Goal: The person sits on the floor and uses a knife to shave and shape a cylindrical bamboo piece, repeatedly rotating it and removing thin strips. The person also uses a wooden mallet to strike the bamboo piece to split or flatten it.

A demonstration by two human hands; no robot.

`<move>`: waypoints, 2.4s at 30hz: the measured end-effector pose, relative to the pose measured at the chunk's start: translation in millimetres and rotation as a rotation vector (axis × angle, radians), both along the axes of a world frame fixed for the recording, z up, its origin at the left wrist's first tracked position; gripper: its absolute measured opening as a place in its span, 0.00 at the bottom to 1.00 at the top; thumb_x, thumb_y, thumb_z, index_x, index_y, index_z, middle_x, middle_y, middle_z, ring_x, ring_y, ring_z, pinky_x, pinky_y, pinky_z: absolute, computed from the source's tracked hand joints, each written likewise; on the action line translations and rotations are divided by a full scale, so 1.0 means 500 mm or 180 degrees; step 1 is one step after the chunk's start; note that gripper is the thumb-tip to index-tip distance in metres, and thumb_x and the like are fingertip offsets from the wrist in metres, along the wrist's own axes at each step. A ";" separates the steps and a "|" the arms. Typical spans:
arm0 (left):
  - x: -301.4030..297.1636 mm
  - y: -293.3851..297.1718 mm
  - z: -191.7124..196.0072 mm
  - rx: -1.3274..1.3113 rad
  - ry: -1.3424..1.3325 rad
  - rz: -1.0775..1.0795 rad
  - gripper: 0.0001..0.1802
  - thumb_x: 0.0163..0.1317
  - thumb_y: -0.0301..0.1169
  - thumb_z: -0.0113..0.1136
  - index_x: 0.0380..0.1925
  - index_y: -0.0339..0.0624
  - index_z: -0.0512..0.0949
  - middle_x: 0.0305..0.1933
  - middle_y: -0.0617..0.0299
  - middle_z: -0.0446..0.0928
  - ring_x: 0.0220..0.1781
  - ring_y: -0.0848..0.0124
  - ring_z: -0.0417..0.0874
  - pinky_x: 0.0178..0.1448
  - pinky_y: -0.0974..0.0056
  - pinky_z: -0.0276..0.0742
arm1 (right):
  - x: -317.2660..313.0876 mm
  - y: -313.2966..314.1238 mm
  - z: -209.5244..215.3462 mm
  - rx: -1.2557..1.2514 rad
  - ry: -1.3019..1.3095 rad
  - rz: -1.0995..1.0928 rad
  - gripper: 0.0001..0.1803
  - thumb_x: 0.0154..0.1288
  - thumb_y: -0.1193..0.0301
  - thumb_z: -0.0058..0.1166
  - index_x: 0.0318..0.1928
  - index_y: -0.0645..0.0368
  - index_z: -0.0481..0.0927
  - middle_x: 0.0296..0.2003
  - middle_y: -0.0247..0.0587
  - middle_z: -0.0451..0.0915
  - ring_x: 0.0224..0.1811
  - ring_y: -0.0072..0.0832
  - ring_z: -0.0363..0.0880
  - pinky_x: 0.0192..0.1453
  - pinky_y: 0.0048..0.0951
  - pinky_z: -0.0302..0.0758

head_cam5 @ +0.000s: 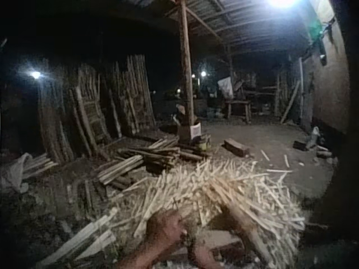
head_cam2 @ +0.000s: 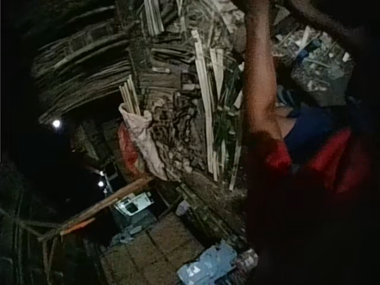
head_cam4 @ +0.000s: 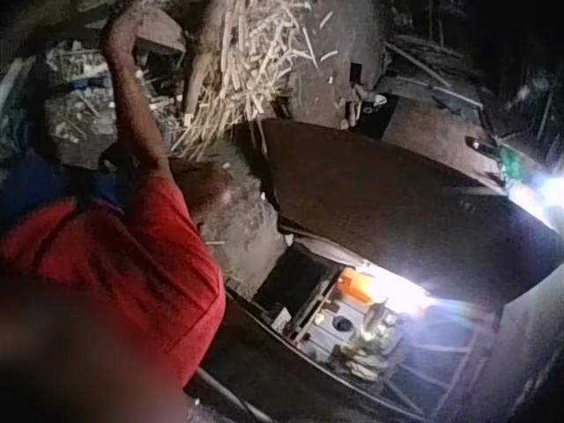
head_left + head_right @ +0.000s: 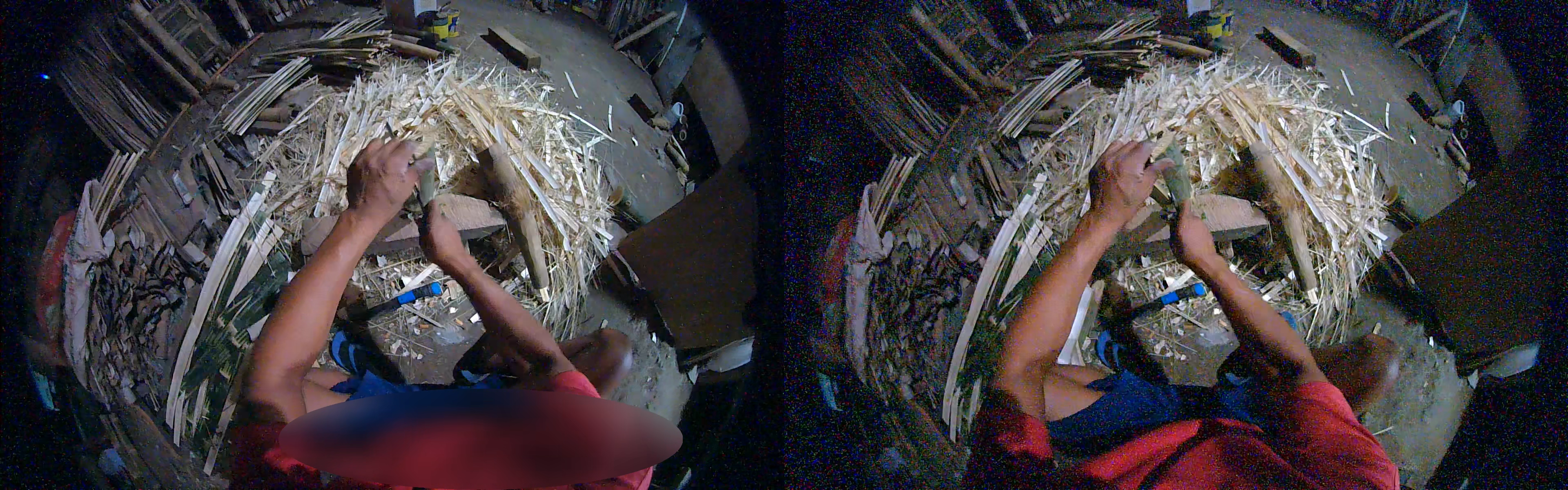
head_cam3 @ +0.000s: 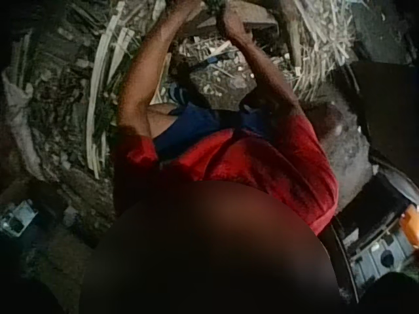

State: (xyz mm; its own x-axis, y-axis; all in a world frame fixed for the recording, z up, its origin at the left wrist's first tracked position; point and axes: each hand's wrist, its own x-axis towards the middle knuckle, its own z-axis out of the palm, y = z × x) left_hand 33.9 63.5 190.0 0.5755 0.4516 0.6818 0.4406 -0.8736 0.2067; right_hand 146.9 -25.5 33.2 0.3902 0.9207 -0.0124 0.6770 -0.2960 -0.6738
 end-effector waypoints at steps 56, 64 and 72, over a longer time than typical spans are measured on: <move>0.960 -0.261 -0.416 -0.2563 0.0779 -0.3058 0.13 0.69 0.33 0.56 0.47 0.38 0.80 0.48 0.46 0.78 0.52 0.48 0.80 0.57 0.53 0.76 | 1.130 -0.282 -0.259 0.3725 0.2185 -0.4664 0.17 0.74 0.66 0.56 0.52 0.66 0.70 0.38 0.44 0.79 0.34 0.31 0.85 0.30 0.31 0.84; 1.137 -0.291 -0.464 -0.3032 0.1312 -0.2783 0.12 0.68 0.32 0.58 0.47 0.38 0.82 0.46 0.45 0.80 0.51 0.49 0.81 0.59 0.54 0.75 | 1.455 -0.269 -0.390 0.0493 0.1876 -0.5802 0.55 0.54 0.51 0.73 0.70 0.72 0.56 0.63 0.69 0.70 0.68 0.52 0.71 0.72 0.40 0.68; 1.088 -0.295 -0.417 -0.3597 0.1520 -0.2566 0.13 0.69 0.33 0.58 0.48 0.40 0.83 0.44 0.48 0.83 0.46 0.55 0.85 0.53 0.57 0.79 | 1.441 -0.299 -0.365 0.0814 0.1387 -0.6502 0.37 0.58 0.60 0.65 0.59 0.75 0.68 0.56 0.65 0.78 0.59 0.52 0.80 0.63 0.45 0.74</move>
State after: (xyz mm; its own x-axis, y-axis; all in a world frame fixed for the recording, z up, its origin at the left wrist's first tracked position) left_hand 577.8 -84.2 -18.5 0.9896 0.0582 -0.1317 0.1440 -0.3871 0.9107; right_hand 867.5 -175.0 -149.2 0.6149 -0.7148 -0.3331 -0.5880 -0.1341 -0.7976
